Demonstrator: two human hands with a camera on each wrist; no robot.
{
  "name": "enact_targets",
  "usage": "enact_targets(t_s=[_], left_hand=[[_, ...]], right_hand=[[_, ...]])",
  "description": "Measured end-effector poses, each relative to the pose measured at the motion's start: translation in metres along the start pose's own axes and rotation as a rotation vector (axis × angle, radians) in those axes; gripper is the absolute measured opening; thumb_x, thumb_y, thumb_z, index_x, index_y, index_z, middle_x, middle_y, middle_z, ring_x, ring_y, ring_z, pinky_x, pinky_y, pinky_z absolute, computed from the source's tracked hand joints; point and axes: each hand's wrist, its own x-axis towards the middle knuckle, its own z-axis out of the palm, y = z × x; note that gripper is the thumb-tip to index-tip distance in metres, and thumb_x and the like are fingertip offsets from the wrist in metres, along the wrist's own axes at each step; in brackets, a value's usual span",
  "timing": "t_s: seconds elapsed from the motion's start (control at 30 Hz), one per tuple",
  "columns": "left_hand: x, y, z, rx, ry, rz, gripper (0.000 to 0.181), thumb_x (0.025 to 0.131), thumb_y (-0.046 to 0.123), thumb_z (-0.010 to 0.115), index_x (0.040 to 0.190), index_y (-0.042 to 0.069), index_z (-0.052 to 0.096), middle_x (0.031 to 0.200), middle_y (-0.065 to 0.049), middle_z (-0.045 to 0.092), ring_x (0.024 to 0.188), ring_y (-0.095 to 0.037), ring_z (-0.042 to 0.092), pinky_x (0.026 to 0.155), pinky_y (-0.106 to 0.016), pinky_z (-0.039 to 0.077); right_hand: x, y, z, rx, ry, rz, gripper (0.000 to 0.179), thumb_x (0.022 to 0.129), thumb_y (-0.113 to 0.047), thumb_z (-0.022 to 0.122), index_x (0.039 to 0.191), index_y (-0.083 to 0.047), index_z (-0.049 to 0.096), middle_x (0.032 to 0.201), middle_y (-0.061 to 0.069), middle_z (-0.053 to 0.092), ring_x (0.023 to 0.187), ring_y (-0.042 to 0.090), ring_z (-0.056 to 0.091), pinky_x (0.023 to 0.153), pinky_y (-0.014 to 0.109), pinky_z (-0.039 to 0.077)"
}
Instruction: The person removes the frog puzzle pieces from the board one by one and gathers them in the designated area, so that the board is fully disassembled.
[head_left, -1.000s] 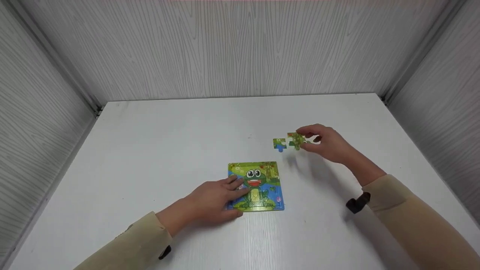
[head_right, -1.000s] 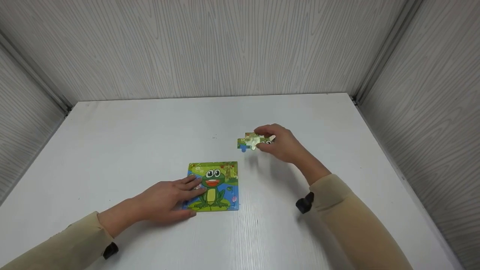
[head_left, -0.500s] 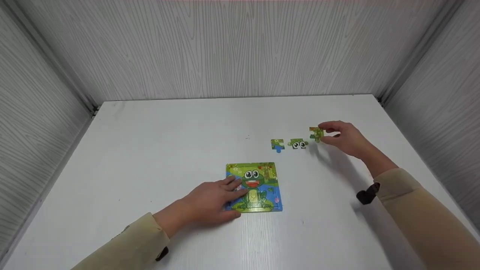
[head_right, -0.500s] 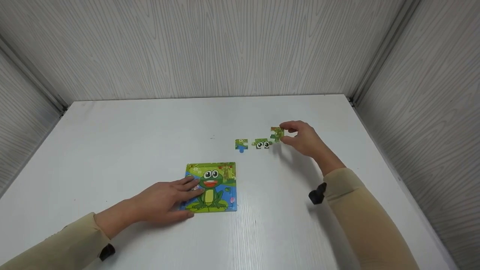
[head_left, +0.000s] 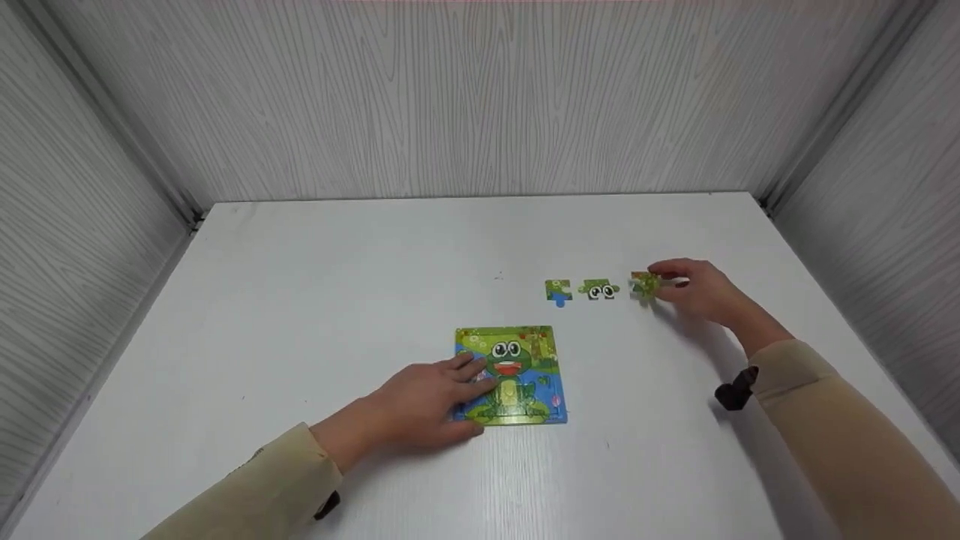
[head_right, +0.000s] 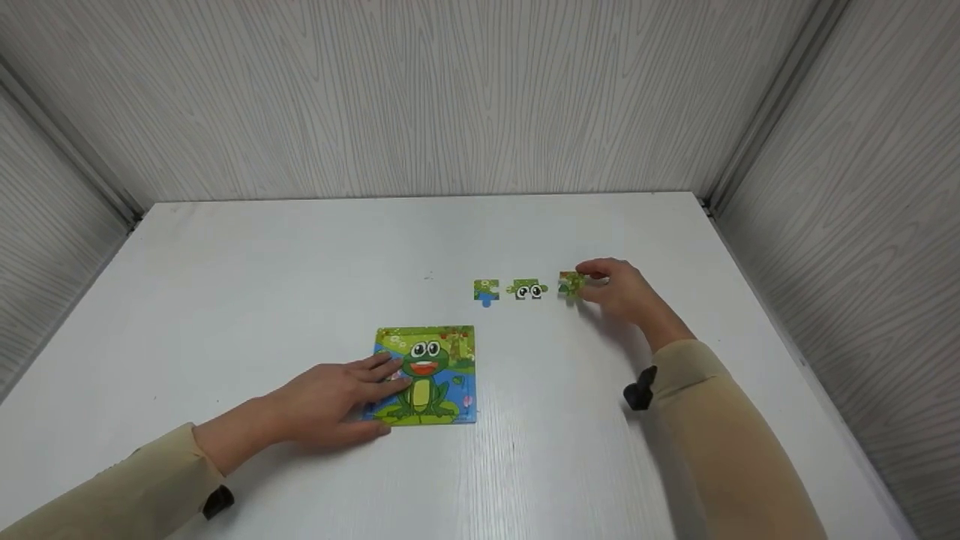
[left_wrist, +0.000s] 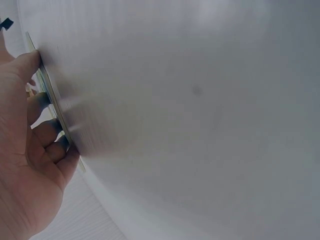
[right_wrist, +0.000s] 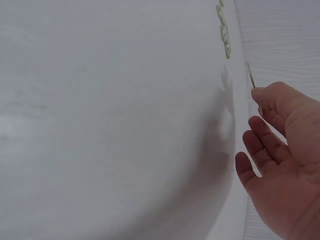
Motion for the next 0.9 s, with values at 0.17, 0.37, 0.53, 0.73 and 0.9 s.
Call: enact_targets(t_s=[0.17,0.37,0.53,0.73,0.9], left_hand=[[0.001,-0.001,0.002,0.006,0.003,0.009,0.070,0.105,0.063,0.050,0.166,0.029,0.041,0.172,-0.002,0.032,0.160,-0.026,0.026,0.120,-0.051,0.040],[0.001,0.001,0.001,0.006,0.006,0.014,0.070,0.105,0.062,0.050,0.165,0.028,0.041,0.171,-0.003,0.033,0.160,-0.026,0.026,0.119,-0.051,0.040],[0.000,0.002,-0.001,0.001,0.000,0.014,0.069,0.105,0.061,0.050,0.165,0.027,0.041,0.171,-0.004,0.033,0.160,-0.026,0.026,0.119,-0.051,0.041],[-0.001,0.003,-0.002,-0.001,-0.013,-0.003,0.070,0.105,0.062,0.050,0.166,0.029,0.040,0.172,-0.003,0.032,0.160,-0.025,0.025,0.120,-0.051,0.039],[-0.001,0.002,-0.002,-0.003,-0.009,-0.005,0.069,0.105,0.062,0.051,0.165,0.029,0.041,0.172,-0.002,0.032,0.160,-0.025,0.025,0.120,-0.051,0.040]], right_hand=[[0.002,0.003,0.007,-0.019,-0.013,0.050,0.049,0.103,-0.018,0.068,0.149,-0.004,0.059,0.150,0.022,0.055,0.140,0.041,0.049,0.116,0.058,0.040],[0.005,0.006,0.011,-0.029,-0.013,0.052,0.049,0.103,-0.022,0.070,0.148,-0.005,0.061,0.153,0.022,0.051,0.143,0.041,0.045,0.119,0.058,0.035],[0.007,0.009,0.013,-0.034,-0.013,0.034,0.047,0.103,-0.023,0.071,0.146,-0.006,0.062,0.154,0.020,0.051,0.147,0.041,0.041,0.121,0.058,0.032],[0.008,0.010,0.015,-0.049,-0.011,-0.003,0.044,0.104,-0.020,0.069,0.146,-0.008,0.064,0.153,0.019,0.050,0.149,0.042,0.039,0.122,0.058,0.031],[0.008,0.010,0.016,-0.054,-0.013,-0.023,0.043,0.104,-0.016,0.066,0.146,-0.008,0.064,0.152,0.019,0.049,0.150,0.042,0.038,0.123,0.057,0.031]])
